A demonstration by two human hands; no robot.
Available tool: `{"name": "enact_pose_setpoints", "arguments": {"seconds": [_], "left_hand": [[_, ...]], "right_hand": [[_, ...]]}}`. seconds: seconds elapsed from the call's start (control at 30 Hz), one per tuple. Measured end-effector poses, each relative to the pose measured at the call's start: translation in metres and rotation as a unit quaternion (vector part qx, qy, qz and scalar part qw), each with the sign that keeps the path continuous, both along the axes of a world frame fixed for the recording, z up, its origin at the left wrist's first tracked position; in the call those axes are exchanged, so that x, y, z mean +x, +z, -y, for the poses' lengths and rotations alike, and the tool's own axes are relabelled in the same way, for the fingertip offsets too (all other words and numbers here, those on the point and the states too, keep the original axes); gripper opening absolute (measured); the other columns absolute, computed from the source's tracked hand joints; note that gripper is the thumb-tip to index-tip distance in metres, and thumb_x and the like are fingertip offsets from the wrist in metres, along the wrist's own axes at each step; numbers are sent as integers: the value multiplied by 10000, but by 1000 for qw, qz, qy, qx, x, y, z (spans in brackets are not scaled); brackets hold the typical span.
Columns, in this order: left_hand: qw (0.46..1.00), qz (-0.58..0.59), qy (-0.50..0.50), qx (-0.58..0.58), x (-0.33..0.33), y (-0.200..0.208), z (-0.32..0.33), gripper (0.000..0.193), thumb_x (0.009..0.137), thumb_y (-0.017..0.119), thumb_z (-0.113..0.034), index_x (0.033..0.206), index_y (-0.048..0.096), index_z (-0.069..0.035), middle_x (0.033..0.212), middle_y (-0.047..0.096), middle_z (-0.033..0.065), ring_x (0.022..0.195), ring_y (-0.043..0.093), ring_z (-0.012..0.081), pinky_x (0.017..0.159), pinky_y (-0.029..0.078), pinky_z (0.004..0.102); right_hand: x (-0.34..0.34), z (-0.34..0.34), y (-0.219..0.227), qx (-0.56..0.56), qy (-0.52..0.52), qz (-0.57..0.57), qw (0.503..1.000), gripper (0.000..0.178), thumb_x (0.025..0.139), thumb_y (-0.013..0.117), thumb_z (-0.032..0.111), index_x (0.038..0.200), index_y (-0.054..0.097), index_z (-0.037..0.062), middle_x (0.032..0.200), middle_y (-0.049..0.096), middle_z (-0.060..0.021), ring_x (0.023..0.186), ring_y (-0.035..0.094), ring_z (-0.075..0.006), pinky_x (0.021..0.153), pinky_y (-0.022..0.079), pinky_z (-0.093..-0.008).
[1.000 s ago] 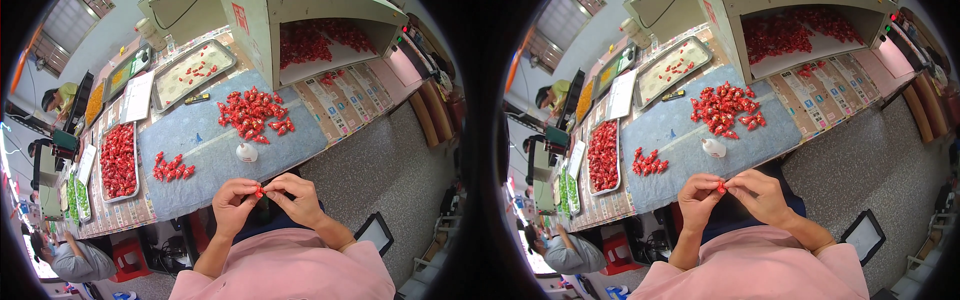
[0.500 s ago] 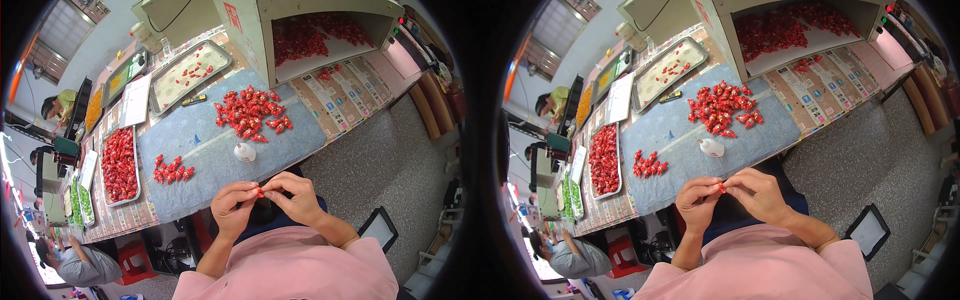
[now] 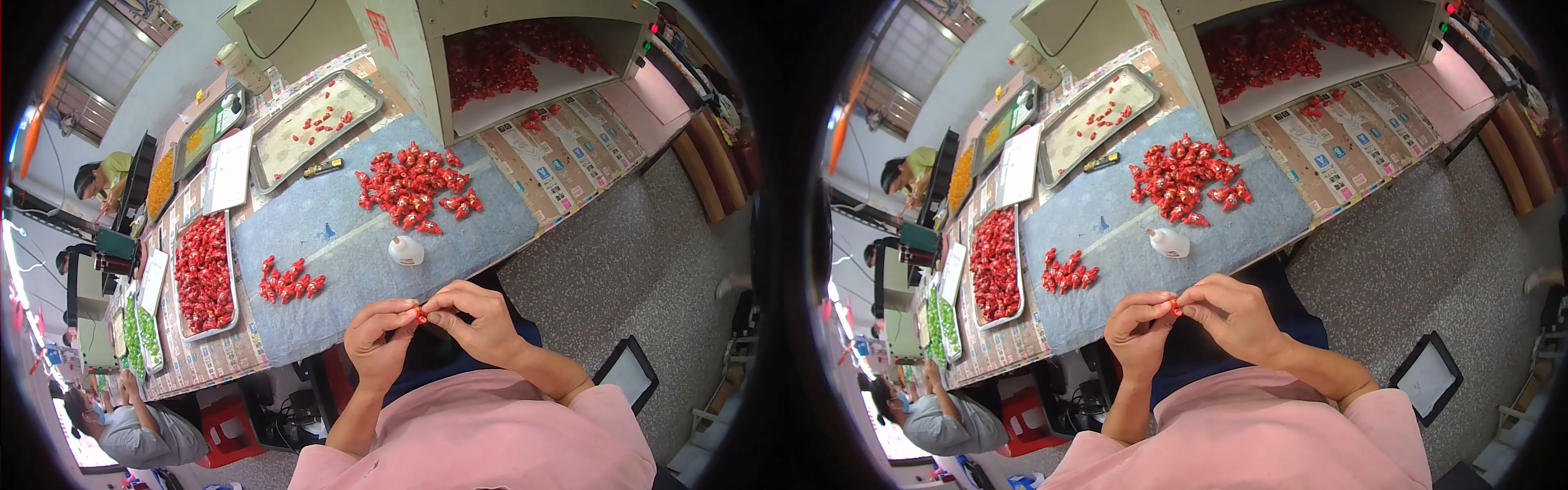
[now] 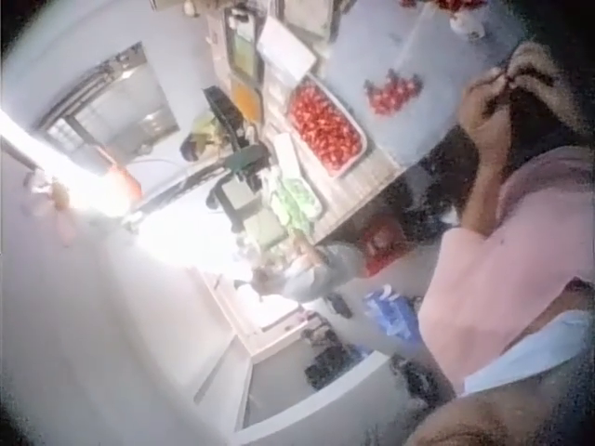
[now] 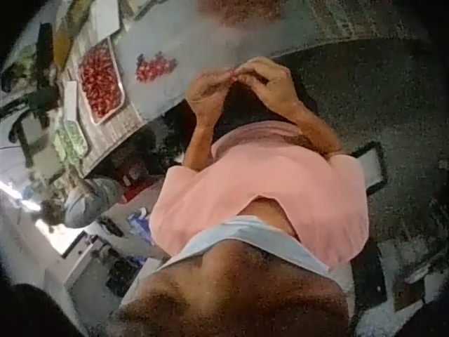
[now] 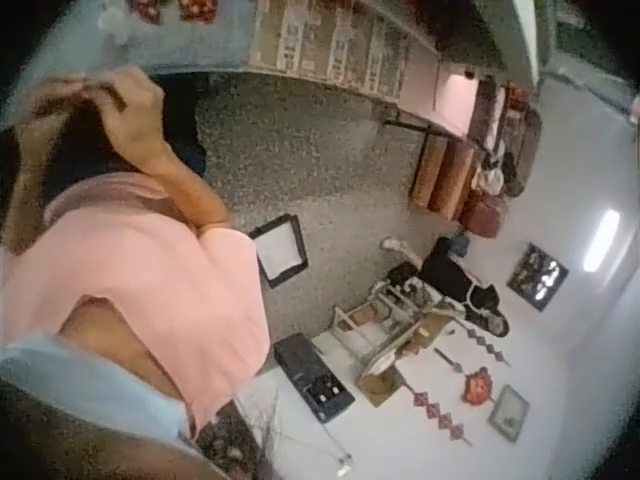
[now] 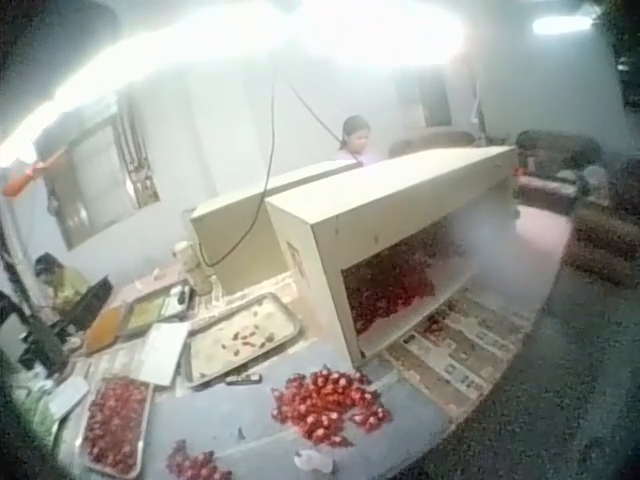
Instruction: The person glues small red plastic components together at a workbench using a glue bottle.
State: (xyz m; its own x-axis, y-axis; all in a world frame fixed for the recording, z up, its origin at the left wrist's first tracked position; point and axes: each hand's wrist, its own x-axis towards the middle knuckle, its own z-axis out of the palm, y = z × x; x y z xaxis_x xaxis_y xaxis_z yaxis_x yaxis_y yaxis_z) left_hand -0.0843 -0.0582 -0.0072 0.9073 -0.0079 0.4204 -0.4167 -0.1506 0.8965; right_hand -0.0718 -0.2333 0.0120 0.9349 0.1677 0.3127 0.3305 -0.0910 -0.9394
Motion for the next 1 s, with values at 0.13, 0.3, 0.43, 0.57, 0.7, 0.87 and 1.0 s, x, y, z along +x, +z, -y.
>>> {"name": "enact_pose_setpoints", "arguments": {"seconds": [0.13, 0.3, 0.43, 0.57, 0.7, 0.87, 1.0], "left_hand": [[999, -9, 37, 12, 5, 2, -8, 242, 713, 738, 125, 895, 680, -24, 939, 668, 98, 878, 654, 195, 782, 531, 282], [963, 33, 178, 200, 29, 9, -47, 234, 680, 744, 68, 864, 649, -41, 883, 667, 78, 822, 625, 206, 771, 485, 306], [926, 67, 216, 303, 44, 5, -75, 230, 659, 748, 66, 819, 633, -52, 846, 655, 59, 831, 582, 234, 788, 460, 338], [923, 51, 217, 315, 46, 8, -84, 227, 651, 758, 55, 815, 643, -51, 857, 656, 63, 851, 585, 234, 802, 459, 349], [918, 63, 209, 331, 44, 9, -85, 224, 642, 776, 32, 822, 673, -52, 882, 656, 73, 877, 582, 241, 814, 455, 352], [910, 82, 222, 340, 41, 15, -73, 233, 639, 785, 19, 839, 693, -57, 907, 655, 77, 895, 581, 246, 815, 452, 348], [918, 94, 203, 329, 44, 17, -48, 223, 650, 774, 13, 845, 695, -62, 914, 657, 71, 885, 581, 251, 802, 448, 351]], "right_hand": [[10, 1, 6, 1, 42, -17, 999, 149, 840, 687, 37, 989, 681, 18, 882, 655, -110, 753, 646, -205, 660, 507, -287], [19, 8, 2, -34, -22, 23, 999, 148, 865, 677, 61, 1006, 691, 21, 870, 652, -72, 696, 597, -118, 615, 478, -240], [25, 12, -3, -45, -50, 23, 997, 170, 853, 684, 51, 1021, 689, 30, 915, 650, -73, 707, 604, -118, 616, 489, -245], [38, 6, -6, -106, -102, 72, 987, 328, 789, 730, 59, 1105, 645, 39, 1038, 628, -119, 859, 617, -199, 747, 507, -307], [52, -14, -4, -130, -120, 138, 974, 499, 732, 759, 75, 1199, 581, 58, 1092, 608, -163, 999, 587, -326, 898, 467, -391], [65, -22, -25, -143, -50, 117, 981, 486, 746, 746, 91, 1194, 567, 38, 1086, 626, -161, 1014, 589, -348, 881, 470, -405], [48, -7, -17, -83, -80, 99, 988, 454, 765, 721, 73, 1184, 557, 9, 1028, 628, -154, 956, 610, -298, 816, 489, -375]]}}
